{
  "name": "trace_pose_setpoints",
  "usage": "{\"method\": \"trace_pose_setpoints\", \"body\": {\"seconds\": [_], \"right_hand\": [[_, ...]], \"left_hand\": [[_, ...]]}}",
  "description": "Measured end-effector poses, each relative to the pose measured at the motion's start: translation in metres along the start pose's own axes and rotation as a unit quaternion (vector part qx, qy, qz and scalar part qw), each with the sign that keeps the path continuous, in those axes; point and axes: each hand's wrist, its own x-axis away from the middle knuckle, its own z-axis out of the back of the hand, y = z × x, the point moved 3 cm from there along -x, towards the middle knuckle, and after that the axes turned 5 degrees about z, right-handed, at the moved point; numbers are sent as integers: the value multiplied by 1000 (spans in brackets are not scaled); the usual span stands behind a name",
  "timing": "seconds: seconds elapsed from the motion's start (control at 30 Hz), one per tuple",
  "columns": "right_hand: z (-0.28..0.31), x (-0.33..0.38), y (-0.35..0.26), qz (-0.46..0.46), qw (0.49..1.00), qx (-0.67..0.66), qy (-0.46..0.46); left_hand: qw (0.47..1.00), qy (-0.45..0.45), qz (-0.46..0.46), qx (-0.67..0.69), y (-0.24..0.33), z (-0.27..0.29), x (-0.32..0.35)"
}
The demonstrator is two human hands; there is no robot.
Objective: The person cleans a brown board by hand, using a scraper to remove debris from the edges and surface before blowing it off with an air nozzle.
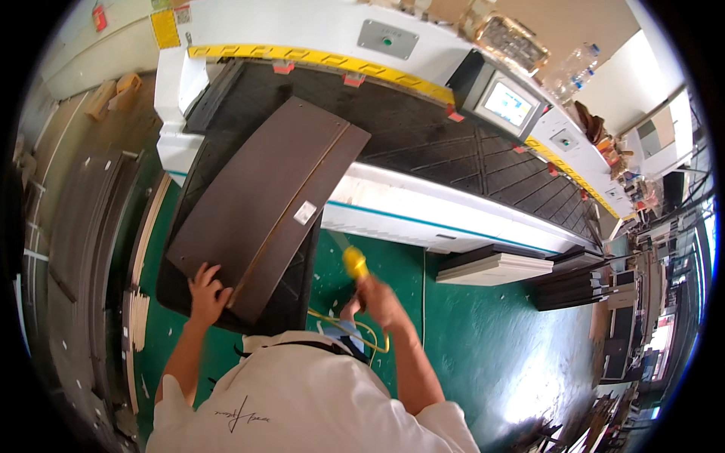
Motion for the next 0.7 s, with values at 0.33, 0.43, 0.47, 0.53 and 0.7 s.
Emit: {"method": "trace_pose_setpoints", "body": {"seconds": [0.33,0.43,0.47,0.53,0.7], "right_hand": [[0,4,-48,-83,991,109,-4],[-19,-17,-58,-76,987,138,-24],[-25,-32,-62,-71,986,148,-33],[-39,-58,-79,-49,984,163,-43],[-62,-91,-132,-1,989,138,-47]], "left_hand": [[804,287,520,-21,-180,55,224],[771,254,583,-43,-194,58,232],[771,246,586,-46,-201,63,232],[775,243,582,-43,-208,65,228],[790,241,562,-48,-216,71,209]]}}
